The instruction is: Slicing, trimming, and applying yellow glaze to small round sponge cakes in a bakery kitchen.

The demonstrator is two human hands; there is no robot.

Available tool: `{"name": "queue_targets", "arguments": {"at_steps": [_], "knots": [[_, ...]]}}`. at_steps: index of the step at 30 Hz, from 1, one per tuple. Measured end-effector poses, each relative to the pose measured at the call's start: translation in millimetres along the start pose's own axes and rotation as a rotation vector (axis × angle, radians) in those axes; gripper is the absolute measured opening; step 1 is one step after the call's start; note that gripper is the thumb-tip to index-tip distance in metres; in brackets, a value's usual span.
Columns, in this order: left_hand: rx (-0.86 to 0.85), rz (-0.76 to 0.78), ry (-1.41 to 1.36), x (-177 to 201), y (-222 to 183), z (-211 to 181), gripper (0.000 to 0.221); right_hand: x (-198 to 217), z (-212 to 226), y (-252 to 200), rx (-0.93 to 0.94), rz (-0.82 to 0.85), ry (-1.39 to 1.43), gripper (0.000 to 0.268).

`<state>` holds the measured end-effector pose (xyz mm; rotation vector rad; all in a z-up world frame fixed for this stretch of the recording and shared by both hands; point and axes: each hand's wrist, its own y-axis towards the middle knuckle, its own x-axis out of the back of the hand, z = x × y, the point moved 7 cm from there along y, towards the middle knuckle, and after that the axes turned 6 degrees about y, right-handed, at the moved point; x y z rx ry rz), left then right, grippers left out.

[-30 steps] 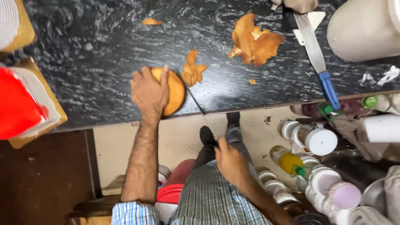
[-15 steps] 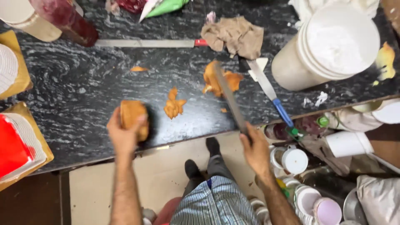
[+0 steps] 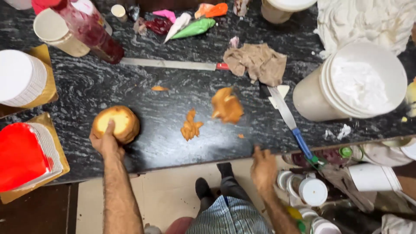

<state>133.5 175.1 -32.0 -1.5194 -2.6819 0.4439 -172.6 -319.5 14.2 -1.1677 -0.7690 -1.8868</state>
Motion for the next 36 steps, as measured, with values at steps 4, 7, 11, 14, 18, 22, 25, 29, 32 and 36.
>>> {"name": "queue_targets", "arguments": {"at_steps": [4,7,11,14,18,22,25,29,32,36], "knots": [[-0.057,-0.063,-0.093,-4.6,21.5,9.9,0.065,-11.9,-17.4,5.3,0.037,-0.024,0.186,0.048],[-0.013,-0.012,-0.34,-27.1,14.6,-18.7,0.06,12.5,-33.5,41.4,-0.052,-0.02,-0.003,0.035],[0.016,0.124,-0.411,-53.8,37.0,-24.9,0.051,3.2,20.6,74.5,0.132,0.037,0.047,0.044],[0.184,0.201,-0.519,-88.7,35.0,-33.8,0.047,-16.6,75.9,81.6,0.309,0.158,0.048,0.034],[0.205,0.199,-0.515,-112.0,42.2,-37.9,0.047,-17.0,81.9,106.4,0.374,0.148,0.283,0.038],[0.204,0.261,-0.567,-120.3,51.5,-33.2,0.048,-35.7,69.3,160.8,0.381,0.098,0.159,0.035],[0.285,0.262,-0.584,-147.2,45.6,-35.4,0.048,-67.1,126.9,200.7,0.588,0.143,0.158,0.041],[0.228,0.252,-0.482,-174.2,41.7,-35.3,0.048,-97.1,185.3,220.5,0.746,0.314,0.163,0.047],[0.032,0.289,-0.383,-197.8,55.1,-25.1,0.049,-95.9,186.2,208.4,0.847,0.461,0.133,0.047],[-0.222,0.054,0.615,-215.4,33.7,-44.3,0.071,-57.0,151.1,180.5,0.849,0.458,0.169,0.049]]}}
